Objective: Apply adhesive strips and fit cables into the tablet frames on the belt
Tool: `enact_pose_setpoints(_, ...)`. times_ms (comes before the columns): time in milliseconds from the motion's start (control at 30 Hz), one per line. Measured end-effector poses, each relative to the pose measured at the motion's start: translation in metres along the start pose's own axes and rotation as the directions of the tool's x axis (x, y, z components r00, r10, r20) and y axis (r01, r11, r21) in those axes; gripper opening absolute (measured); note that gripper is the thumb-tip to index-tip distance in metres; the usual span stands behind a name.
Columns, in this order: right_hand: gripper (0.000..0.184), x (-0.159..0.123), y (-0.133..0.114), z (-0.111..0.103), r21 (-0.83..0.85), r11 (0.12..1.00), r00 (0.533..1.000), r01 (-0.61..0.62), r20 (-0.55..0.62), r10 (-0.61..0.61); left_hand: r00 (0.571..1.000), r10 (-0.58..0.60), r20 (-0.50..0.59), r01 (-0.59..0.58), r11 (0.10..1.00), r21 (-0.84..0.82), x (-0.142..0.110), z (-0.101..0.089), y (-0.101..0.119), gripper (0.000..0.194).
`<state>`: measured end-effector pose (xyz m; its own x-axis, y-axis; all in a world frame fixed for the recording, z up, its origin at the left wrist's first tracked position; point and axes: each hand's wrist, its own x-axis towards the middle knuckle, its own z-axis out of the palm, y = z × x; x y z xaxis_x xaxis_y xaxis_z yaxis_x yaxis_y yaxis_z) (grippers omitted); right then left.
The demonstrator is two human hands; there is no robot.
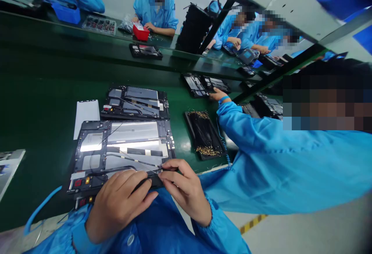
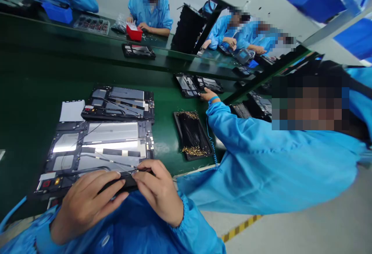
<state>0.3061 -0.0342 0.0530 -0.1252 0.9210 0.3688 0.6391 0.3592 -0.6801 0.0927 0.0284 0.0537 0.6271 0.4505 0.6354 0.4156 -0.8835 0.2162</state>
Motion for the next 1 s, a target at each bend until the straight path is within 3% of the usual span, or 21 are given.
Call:
enact_pose_setpoints(333,0.021,0.003,-0.001,0.002,-0.031,1.0,1.0,0.005,-0.009,-0.006,0.999,0.025,0.029,-0.026,0.999,0.028,0.002,-0.001,-0.001,0.018)
enact_pose_setpoints(600,0.021,-0.007,0.001,0.008,0.062,0.998,0.983,-0.03,-0.18,0.04,0.998,0.034,0.043,-0.036,0.999,0.041,0.004,-0.001,0.0,0.018)
enact_pose_setpoints(833,0.017,-0.004,-0.002,0.011,0.02,0.999,0.979,-0.049,-0.196,0.052,0.999,0.032,0.041,-0.034,0.999,0.036,0.004,-0.001,-0.001,0.017)
enact_pose_setpoints(1000,0.025,-0.005,0.0,0.01,0.003,1.0,0.986,-0.011,-0.168,0.011,0.999,0.028,0.043,-0.03,0.999,0.033,0.003,0.0,-0.001,0.018)
